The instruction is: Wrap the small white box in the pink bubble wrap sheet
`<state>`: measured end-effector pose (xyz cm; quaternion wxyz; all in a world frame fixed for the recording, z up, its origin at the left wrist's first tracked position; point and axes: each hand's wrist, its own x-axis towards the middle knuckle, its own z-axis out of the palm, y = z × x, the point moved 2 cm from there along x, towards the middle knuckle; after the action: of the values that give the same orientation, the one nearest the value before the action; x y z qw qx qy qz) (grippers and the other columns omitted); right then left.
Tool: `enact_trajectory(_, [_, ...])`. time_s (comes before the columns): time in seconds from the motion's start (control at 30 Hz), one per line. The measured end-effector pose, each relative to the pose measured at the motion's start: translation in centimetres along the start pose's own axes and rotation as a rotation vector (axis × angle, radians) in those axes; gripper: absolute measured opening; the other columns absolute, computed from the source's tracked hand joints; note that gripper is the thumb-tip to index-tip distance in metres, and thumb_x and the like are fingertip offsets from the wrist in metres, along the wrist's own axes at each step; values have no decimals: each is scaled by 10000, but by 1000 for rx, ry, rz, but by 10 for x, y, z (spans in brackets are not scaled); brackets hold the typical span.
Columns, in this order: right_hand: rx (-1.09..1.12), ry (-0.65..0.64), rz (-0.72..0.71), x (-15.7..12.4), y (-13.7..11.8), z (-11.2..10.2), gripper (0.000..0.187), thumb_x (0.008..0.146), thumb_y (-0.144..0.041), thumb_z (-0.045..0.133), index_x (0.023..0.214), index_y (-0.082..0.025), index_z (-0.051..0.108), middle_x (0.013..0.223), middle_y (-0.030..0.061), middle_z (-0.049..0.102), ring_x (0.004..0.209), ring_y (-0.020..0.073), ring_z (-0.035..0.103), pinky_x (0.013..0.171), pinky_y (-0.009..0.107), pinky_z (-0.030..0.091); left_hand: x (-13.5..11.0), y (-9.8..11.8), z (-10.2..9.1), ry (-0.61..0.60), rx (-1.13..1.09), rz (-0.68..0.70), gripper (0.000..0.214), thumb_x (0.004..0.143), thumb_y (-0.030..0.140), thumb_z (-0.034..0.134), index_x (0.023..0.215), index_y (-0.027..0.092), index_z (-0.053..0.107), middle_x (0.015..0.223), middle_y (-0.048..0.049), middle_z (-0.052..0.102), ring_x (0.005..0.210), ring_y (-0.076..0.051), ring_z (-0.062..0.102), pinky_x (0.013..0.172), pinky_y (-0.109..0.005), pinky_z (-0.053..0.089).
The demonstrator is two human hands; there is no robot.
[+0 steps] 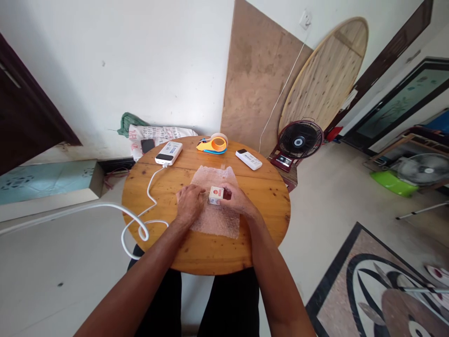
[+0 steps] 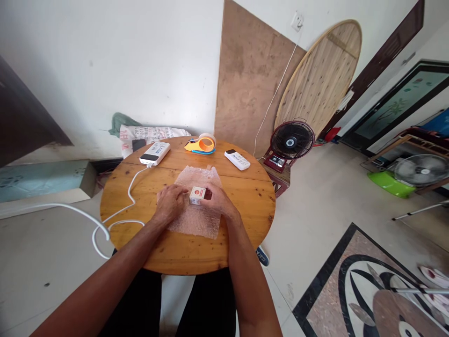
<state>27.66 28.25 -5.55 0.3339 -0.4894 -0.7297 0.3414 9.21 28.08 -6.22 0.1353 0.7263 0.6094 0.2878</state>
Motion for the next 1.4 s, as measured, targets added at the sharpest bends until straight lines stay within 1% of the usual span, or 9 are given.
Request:
enact_trajectory(0.27, [-51, 53, 9, 0, -5, 2, 385, 658, -237, 688, 1032, -203, 601, 965, 5, 640, 853, 169, 582, 776, 289, 479, -3, 4, -3, 4, 43, 5, 318, 843, 234, 398, 942, 235, 700, 1075, -45, 667, 1042, -258, 529, 915, -422, 361])
enact_trajectory(0.47, [-40, 29, -5, 1, -3, 0, 374, 663, -225, 680, 1027, -198, 595, 971, 5, 636, 865, 170, 584, 775, 282, 475, 0, 2, 0, 1, 10, -1, 334, 825, 193, 403, 980, 223, 698, 1076, -51, 673, 1070, -257, 536, 950, -424, 366])
enact_trajectory(0.57, [-1, 21, -10, 2, 2, 1, 401, 660, -249, 700, 1044, -195, 596, 982, 10, 636, 873, 173, 589, 788, 288, 474, 2, 3, -7, 8, -42, -4, 344, 803, 166, 418, 1019, 179, 686, 1075, -68, 675, 1072, -248, 548, 968, -392, 383])
enact_trajectory(0.63, [24, 12, -17, 2, 4, 1, 419, 656, -260, 712, 1054, -196, 597, 1000, 13, 635, 892, 177, 590, 804, 292, 471, -3, 9, -19, 2, -57, 58, 334, 792, 154, 431, 1015, 161, 680, 1065, -77, 674, 1058, -241, 555, 961, -367, 400])
enact_trajectory(0.73, [48, -3, -28, 2, 5, 1, 437, 667, -273, 712, 1081, -200, 593, 1039, 19, 630, 928, 178, 586, 828, 294, 465, -22, 21, -44, -113, 5, 292, 302, 805, 157, 446, 1004, 190, 671, 1017, -63, 672, 986, -224, 580, 895, -350, 434])
enact_trajectory(0.8, [56, -11, -29, 3, 5, 1, 438, 672, -280, 712, 1087, -198, 595, 1048, 22, 629, 932, 176, 586, 834, 292, 463, -41, 25, -58, -217, 158, 424, 229, 811, 159, 467, 898, 198, 676, 936, -68, 672, 955, -243, 582, 879, -387, 430])
enact_trajectory(0.9, [57, -13, -21, 3, 5, 1, 431, 666, -291, 727, 1067, -195, 604, 1030, 21, 634, 908, 174, 592, 824, 291, 465, -68, 25, -68, -303, 398, 532, 139, 788, 154, 523, 783, 184, 658, 847, -83, 666, 918, -271, 581, 904, -457, 399])
enact_trajectory(1.07, [67, -13, -29, 3, 5, 1, 450, 660, -320, 747, 1065, -188, 603, 1029, 29, 639, 911, 180, 598, 827, 302, 468, -85, 23, -58, -304, 554, 629, 158, 808, 117, 510, 812, 164, 660, 841, -92, 666, 890, -265, 590, 986, -493, 339])
enact_trajectory(1.4, [139, -64, -17, -1, -1, -1, 480, 693, -334, 743, 1129, -201, 593, 1103, 42, 639, 989, 197, 609, 885, 332, 470, -75, 25, -44, -211, 532, 601, 193, 808, 87, 461, 753, 159, 631, 800, -96, 636, 803, -269, 589, 847, -450, 397])
